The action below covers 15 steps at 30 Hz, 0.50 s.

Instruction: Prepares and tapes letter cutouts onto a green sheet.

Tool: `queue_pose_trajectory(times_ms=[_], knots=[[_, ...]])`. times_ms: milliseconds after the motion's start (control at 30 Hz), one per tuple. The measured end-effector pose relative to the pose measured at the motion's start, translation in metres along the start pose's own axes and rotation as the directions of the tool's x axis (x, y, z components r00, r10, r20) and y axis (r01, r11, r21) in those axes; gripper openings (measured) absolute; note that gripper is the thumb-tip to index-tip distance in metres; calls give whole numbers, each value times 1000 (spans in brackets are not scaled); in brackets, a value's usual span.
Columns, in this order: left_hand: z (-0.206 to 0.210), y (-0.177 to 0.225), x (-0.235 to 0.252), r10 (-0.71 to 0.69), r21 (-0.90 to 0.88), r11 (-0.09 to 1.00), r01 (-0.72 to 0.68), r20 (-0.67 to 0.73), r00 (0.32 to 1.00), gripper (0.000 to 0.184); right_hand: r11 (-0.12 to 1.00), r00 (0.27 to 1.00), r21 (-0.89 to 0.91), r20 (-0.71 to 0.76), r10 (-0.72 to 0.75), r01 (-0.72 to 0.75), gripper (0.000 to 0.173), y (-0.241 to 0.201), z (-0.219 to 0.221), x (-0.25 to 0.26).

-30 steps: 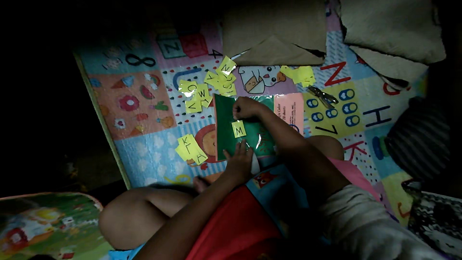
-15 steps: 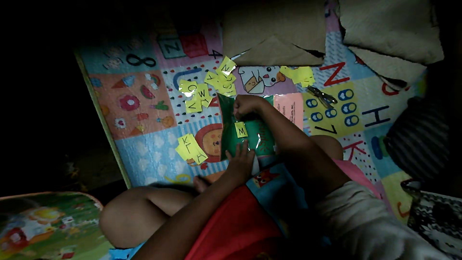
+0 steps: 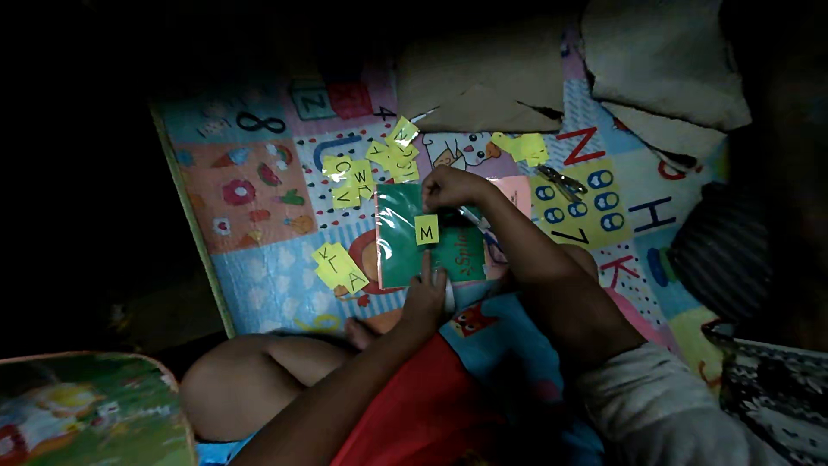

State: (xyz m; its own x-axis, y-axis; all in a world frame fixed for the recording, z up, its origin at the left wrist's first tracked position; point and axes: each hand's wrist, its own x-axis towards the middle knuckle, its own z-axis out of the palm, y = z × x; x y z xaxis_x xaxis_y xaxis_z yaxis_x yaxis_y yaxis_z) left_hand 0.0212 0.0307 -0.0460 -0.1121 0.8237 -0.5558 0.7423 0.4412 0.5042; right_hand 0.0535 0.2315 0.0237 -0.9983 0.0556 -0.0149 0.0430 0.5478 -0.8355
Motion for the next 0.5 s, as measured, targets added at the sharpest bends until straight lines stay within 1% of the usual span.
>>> queue_pose_trajectory(times_ms=[33,67,100,133,167,267,400,467,500], knots=[[1,0,0,2,-4,1000,-3,-18,1000,72,995,994,23,46,99,-101,18,30,0,9],[4,-3,0,22,-2,1000,-22,-55,998,73,963,960,3,76,269,-270,16,35,-2,17],[7,-7,0,50,3,999,-50,-97,994,73,925,922,-5,75,380,-381,14,31,-4,20],[10,-11,0,74,13,997,-73,-122,990,74,902,900,-6,54,432,-432,13,23,-4,18],[12,-15,1,104,30,994,-101,-163,981,74,896,895,1,28,445,-445,13,17,-4,14],[21,-24,2,211,118,976,-183,-311,927,68,905,905,20,-10,425,-425,24,2,-1,-3],[12,-18,-10,222,157,970,-186,-257,941,68,919,919,-57,-95,383,-389,24,-15,9,-19],[7,-16,-18,224,106,974,-202,-279,934,69,928,926,-79,-140,352,-364,23,-25,17,-28],[6,-18,-21,227,61,974,-219,-322,919,69,931,926,-77,-162,340,-356,22,-28,21,-32]])
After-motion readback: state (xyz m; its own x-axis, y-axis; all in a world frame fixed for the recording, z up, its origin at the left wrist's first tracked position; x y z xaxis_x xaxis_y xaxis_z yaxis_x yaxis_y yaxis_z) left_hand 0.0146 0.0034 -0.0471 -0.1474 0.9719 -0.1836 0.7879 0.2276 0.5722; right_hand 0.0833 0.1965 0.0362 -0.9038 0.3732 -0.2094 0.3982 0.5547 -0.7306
